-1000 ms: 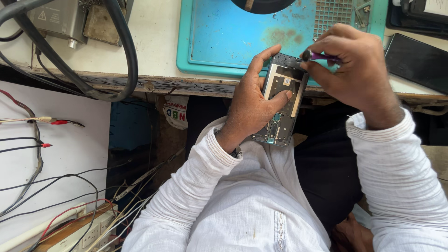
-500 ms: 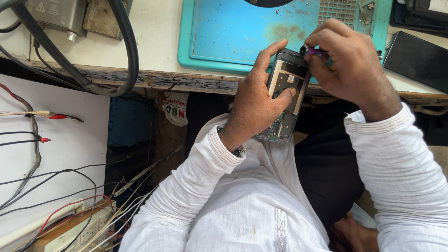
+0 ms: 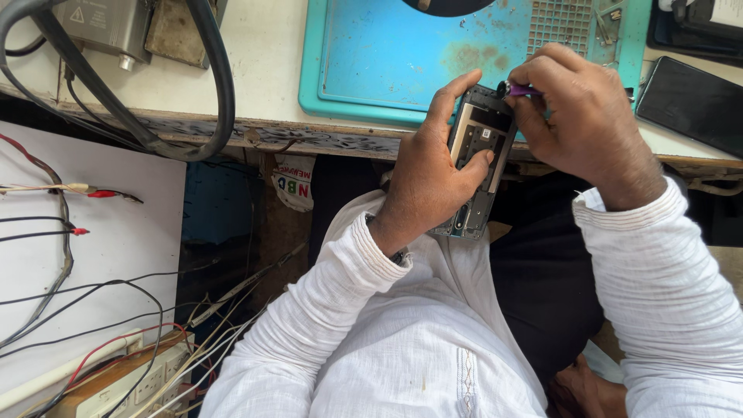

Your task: The person uses a small purple-handled tool to scrape and clean the interior frame of a disassembled mobile phone. They repeatedly work along the edges and around internal components, removing residue from the metal chassis.

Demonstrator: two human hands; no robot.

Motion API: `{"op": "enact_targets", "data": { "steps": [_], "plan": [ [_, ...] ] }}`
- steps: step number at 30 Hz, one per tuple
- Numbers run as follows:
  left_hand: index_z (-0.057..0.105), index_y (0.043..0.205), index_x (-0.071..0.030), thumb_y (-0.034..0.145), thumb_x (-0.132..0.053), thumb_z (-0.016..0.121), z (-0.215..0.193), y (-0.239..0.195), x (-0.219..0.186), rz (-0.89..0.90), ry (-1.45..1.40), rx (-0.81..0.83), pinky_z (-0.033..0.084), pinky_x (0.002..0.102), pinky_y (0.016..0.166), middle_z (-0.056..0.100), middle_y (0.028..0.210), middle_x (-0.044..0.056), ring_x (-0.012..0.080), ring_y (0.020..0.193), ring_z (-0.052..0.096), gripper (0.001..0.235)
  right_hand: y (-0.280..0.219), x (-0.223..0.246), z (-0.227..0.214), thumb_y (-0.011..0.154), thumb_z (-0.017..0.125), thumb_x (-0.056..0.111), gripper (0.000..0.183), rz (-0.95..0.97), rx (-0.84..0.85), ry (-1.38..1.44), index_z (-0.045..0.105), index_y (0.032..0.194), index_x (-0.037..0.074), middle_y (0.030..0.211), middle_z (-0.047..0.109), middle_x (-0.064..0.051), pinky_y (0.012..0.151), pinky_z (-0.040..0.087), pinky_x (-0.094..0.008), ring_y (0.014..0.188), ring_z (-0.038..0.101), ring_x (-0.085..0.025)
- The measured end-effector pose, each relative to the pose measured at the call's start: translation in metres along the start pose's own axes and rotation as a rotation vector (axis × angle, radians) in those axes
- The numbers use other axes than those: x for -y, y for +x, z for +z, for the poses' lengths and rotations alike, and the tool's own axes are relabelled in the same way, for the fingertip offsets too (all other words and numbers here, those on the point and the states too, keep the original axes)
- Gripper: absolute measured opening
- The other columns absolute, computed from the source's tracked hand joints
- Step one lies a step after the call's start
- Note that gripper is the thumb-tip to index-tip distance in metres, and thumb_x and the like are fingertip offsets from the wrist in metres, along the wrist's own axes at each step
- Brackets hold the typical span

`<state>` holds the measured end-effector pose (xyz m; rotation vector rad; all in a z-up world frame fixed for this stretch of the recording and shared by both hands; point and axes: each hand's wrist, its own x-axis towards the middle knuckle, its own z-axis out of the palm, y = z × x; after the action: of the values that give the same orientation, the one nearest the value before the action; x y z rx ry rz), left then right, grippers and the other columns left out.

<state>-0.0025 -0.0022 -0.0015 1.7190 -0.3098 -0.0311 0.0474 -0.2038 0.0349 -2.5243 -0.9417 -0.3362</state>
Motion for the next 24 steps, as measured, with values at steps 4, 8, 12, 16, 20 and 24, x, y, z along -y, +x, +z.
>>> {"op": "enact_targets", "data": {
  "steps": [4,8,12,16,20,24],
  "plan": [
    [0.033,0.155,-0.012,0.088,0.0,0.075,0.0,-0.002,-0.006,0.08,0.042,-0.064,0.068,0.034,0.079,0.074,0.106,0.015,0.0243,0.091,0.08,0.08,0.007,0.015,-0.008,0.092,0.074,0.003,0.013,-0.012,0.034,-0.176,0.067,0.102,0.0,0.091,0.064,-0.011,0.053,0.051,-0.036,0.064,0.064,-0.022],
    [0.038,0.153,-0.011,0.085,-0.001,0.076,-0.003,0.0,-0.023,0.022,0.06,-0.073,0.063,0.036,0.076,0.076,0.096,0.013,0.0239,0.087,0.079,0.078,0.014,0.025,-0.016,0.088,0.072,0.004,0.013,-0.03,0.036,-0.213,0.066,0.1,0.002,0.084,0.061,-0.01,0.053,0.052,-0.038,0.064,0.064,-0.024],
    [0.036,0.152,-0.012,0.084,-0.003,0.073,-0.005,0.002,-0.032,-0.104,0.011,-0.014,0.064,0.035,0.071,0.076,0.089,0.01,0.021,0.08,0.08,0.078,0.015,0.024,-0.019,0.085,0.074,0.006,0.012,0.052,0.056,-0.115,0.066,0.093,0.003,0.08,0.062,-0.009,0.056,0.054,-0.041,0.069,0.067,-0.028],
    [0.037,0.153,-0.012,0.085,-0.001,0.072,-0.005,0.002,-0.034,-0.035,0.031,-0.015,0.063,0.034,0.073,0.077,0.09,0.011,0.0203,0.08,0.08,0.077,0.015,0.016,-0.021,0.079,0.079,0.007,0.014,0.101,-0.028,0.09,0.071,0.089,0.003,0.084,0.069,-0.011,0.063,0.056,-0.041,0.075,0.069,-0.03],
    [0.034,0.154,-0.014,0.086,-0.002,0.07,-0.005,0.002,-0.03,-0.094,0.008,0.021,0.065,0.032,0.072,0.078,0.09,0.009,0.0193,0.08,0.08,0.077,0.023,0.0,-0.024,0.078,0.081,0.008,0.014,0.272,0.09,0.247,0.076,0.09,0.003,0.08,0.073,-0.012,0.062,0.056,-0.036,0.07,0.072,-0.024],
    [0.034,0.154,-0.015,0.087,-0.003,0.07,-0.005,0.002,-0.028,-0.115,-0.005,0.038,0.065,0.031,0.074,0.078,0.091,0.009,0.0191,0.083,0.08,0.077,0.035,-0.01,-0.025,0.076,0.083,0.01,0.019,0.307,0.219,0.298,0.079,0.094,0.004,0.079,0.076,-0.012,0.061,0.056,-0.034,0.068,0.073,-0.021]
  ]
}}
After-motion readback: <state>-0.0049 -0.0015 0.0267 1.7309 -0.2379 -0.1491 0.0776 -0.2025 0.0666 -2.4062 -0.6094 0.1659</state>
